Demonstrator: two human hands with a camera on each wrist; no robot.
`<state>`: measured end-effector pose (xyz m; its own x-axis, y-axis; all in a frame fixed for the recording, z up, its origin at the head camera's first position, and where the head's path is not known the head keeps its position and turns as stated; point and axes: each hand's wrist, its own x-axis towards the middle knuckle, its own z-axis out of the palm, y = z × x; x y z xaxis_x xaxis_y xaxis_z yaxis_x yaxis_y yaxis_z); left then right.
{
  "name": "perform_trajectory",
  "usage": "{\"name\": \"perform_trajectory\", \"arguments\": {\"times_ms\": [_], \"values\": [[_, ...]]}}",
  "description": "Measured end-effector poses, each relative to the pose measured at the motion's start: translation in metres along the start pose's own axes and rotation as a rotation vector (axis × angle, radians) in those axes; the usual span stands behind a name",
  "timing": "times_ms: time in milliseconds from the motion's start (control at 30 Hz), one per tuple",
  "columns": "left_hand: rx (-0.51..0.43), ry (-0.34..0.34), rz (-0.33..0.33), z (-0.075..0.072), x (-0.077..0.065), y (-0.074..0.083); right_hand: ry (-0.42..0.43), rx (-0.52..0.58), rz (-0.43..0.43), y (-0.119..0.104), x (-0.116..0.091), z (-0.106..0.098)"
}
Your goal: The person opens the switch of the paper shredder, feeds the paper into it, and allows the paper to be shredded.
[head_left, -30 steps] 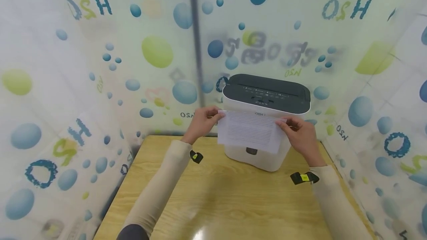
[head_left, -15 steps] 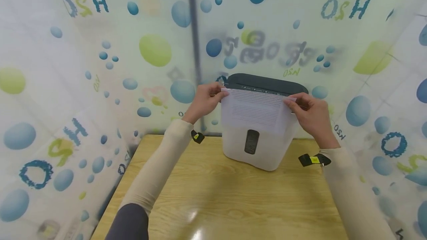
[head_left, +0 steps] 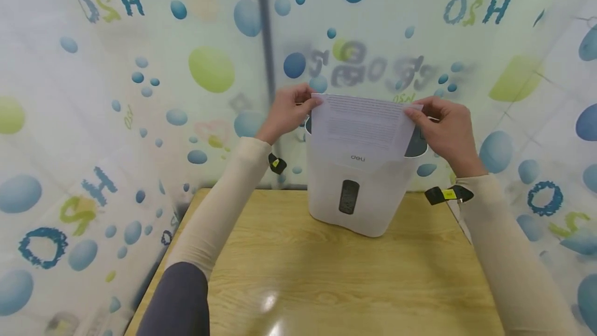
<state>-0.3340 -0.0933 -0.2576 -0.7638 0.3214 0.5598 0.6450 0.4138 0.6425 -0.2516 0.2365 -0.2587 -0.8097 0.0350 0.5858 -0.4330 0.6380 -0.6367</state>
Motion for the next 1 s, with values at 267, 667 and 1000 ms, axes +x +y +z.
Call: {"name": "perform_trajectory", "arguments": {"times_ms": [267, 667, 1000], "values": [[0.021, 0.007, 0.011, -0.003, 0.030, 0.011, 0.007, -0.017, 0.038, 0.000, 0.024, -0.015], [0.030, 0.007, 0.002, 0.003, 0.065, 0.010, -0.008, 0.008, 0.093, 0.005, 0.052, -0.018], [0.024, -0.008, -0.046, 0.016, 0.087, -0.004, 0.010, 0.068, 0.127, 0.027, 0.069, -0.006]]}}
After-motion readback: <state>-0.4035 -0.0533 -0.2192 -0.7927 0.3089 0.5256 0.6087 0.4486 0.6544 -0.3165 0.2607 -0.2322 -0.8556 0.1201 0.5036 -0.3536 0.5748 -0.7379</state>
